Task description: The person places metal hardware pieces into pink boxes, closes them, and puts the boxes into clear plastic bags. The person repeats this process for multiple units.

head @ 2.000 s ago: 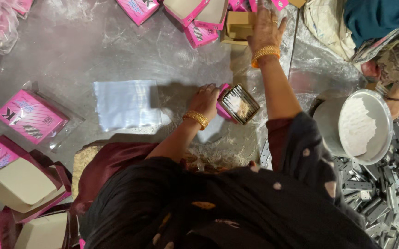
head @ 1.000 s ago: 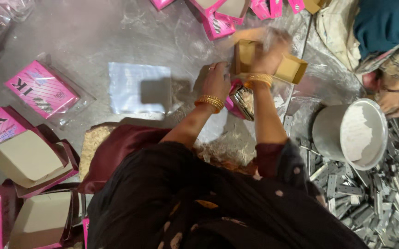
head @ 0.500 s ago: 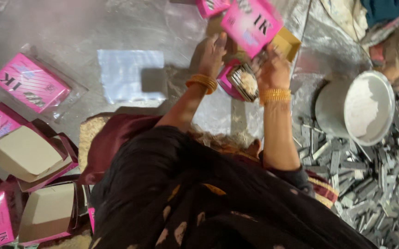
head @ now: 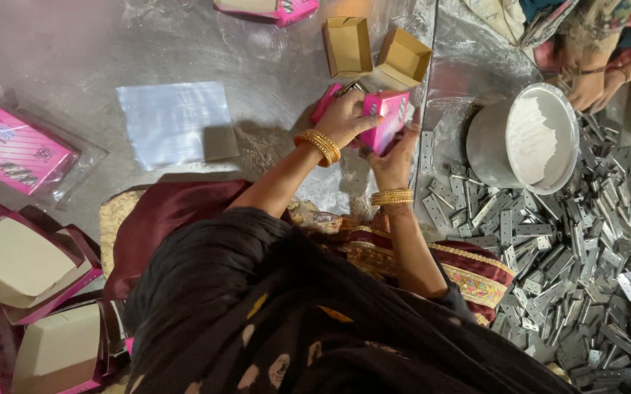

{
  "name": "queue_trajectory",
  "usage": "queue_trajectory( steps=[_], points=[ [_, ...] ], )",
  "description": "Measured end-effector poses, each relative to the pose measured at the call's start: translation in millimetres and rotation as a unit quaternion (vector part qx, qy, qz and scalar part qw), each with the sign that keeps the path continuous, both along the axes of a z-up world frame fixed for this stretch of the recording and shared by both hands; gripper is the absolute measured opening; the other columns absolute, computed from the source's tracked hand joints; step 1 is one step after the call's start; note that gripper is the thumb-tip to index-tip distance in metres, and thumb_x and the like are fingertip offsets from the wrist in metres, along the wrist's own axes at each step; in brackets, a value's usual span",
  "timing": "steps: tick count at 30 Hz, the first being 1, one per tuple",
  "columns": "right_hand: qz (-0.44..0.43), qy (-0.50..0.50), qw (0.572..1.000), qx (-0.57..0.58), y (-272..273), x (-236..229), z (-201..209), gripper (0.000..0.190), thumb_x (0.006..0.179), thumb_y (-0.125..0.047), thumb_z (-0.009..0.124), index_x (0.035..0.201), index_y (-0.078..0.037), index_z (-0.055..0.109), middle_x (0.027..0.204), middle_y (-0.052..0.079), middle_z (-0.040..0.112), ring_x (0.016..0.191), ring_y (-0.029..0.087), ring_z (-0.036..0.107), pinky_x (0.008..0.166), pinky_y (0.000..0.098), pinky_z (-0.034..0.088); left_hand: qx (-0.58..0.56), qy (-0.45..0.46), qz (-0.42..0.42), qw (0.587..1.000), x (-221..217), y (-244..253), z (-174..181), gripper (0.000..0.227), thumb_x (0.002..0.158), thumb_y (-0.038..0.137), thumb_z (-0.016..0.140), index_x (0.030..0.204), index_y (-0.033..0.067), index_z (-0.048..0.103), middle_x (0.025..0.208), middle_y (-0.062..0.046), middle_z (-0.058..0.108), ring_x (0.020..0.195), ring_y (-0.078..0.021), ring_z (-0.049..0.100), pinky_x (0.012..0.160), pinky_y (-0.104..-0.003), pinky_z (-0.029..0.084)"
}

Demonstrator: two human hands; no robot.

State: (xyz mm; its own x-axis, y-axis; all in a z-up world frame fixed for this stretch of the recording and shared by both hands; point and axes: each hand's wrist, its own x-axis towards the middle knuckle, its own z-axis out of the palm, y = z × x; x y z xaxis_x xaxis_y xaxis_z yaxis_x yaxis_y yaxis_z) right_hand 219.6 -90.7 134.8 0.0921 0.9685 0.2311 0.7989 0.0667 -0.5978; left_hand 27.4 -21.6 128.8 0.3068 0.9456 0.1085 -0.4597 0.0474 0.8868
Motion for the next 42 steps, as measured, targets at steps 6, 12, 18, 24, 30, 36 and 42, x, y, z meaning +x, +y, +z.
queue_trajectory(
  steps=[6, 12, 18, 24, 30, 36, 42],
  points=[
    [-0.046, 0.073, 0.991, -0.104, -4, 39, -30, 0.13, 0.061, -0.009, 0.097, 0.16, -0.005, 0.013, 0.152, 0.019, 0.044, 0.138, 0.032, 0.053, 0.108, 0.0428, 0.05, 0.02, 0.313, 0.165, 0.935, -19, 17, -38, 0.07, 0.096, 0.065, 0.045, 0.126, 0.0066, 0.068, 0.119, -0.016, 0.073, 0.112, -0.0319, 0.069, 0.1, -0.042, 0.05],
    [0.065, -0.077, 0.995, 0.01, 24, 6, -41, 0.145, 0.053, -0.016, 0.106, 0.161, -0.006, 0.009, 0.142, 0.023, 0.045, 0.127, 0.034, 0.052, 0.104, 0.0442, 0.054, -0.017, 0.218, 0.121, 0.968, -8, 29, -68, 0.097, 0.096, 0.08, 0.025, 0.135, -0.001, 0.061, 0.135, -0.024, 0.064, 0.131, -0.0367, 0.058, 0.112, -0.042, 0.04],
    [0.108, -0.235, 0.966, -0.009, 80, -33, -15, 0.151, 0.049, -0.008, 0.101, 0.166, -0.01, 0.006, 0.128, 0.016, 0.057, 0.117, 0.033, 0.056, 0.109, 0.0458, 0.047, -0.051, 0.263, 0.084, 0.96, -7, 32, -73, 0.097, 0.095, 0.078, 0.021, 0.131, -0.0009, 0.066, 0.133, -0.025, 0.067, 0.129, -0.0374, 0.06, 0.113, -0.042, 0.042],
    [0.16, -0.06, 0.985, -0.003, 97, -42, -5, 0.15, 0.066, -0.014, 0.106, 0.166, -0.013, -0.006, 0.133, 0.014, 0.06, 0.118, 0.031, 0.062, 0.108, 0.0419, 0.051, -0.031, 0.24, 0.104, 0.965, -4, 32, -70, 0.091, 0.096, 0.075, 0.024, 0.123, -0.0005, 0.067, 0.126, -0.024, 0.067, 0.12, -0.0378, 0.061, 0.105, -0.045, 0.043],
    [0.162, -0.031, 0.986, -0.018, 109, -41, -11, 0.151, 0.067, -0.012, 0.107, 0.165, -0.014, -0.007, 0.143, 0.018, 0.056, 0.127, 0.034, 0.062, 0.113, 0.0435, 0.053, -0.091, 0.245, 0.081, 0.962, -3, 37, -87, 0.086, 0.098, 0.073, 0.029, 0.104, -0.0039, 0.067, 0.102, -0.026, 0.071, 0.102, -0.039, 0.068, 0.094, -0.046, 0.05],
    [0.182, -0.204, 0.962, -0.01, 105, -53, -13, 0.148, 0.058, -0.021, 0.105, 0.162, -0.014, 0.0, 0.142, 0.021, 0.052, 0.126, 0.037, 0.054, 0.111, 0.0473, 0.045, -0.071, 0.248, 0.099, 0.961, 1, 43, -104, 0.084, 0.103, 0.069, 0.025, 0.1, -0.0017, 0.071, 0.096, -0.023, 0.071, 0.096, -0.0393, 0.067, 0.091, -0.047, 0.049],
    [0.16, -0.308, 0.938, 0.009, 90, -74, -13, 0.145, 0.057, -0.028, 0.102, 0.163, -0.013, 0.005, 0.137, 0.018, 0.051, 0.132, 0.036, 0.049, 0.115, 0.0621, 0.033, -0.09, 0.166, 0.179, 0.966, -11, 38, -88, 0.078, 0.096, 0.068, 0.041, 0.117, -0.0041, 0.064, 0.099, -0.022, 0.075, 0.095, -0.0382, 0.072, 0.086, -0.045, 0.054]
  ],
)
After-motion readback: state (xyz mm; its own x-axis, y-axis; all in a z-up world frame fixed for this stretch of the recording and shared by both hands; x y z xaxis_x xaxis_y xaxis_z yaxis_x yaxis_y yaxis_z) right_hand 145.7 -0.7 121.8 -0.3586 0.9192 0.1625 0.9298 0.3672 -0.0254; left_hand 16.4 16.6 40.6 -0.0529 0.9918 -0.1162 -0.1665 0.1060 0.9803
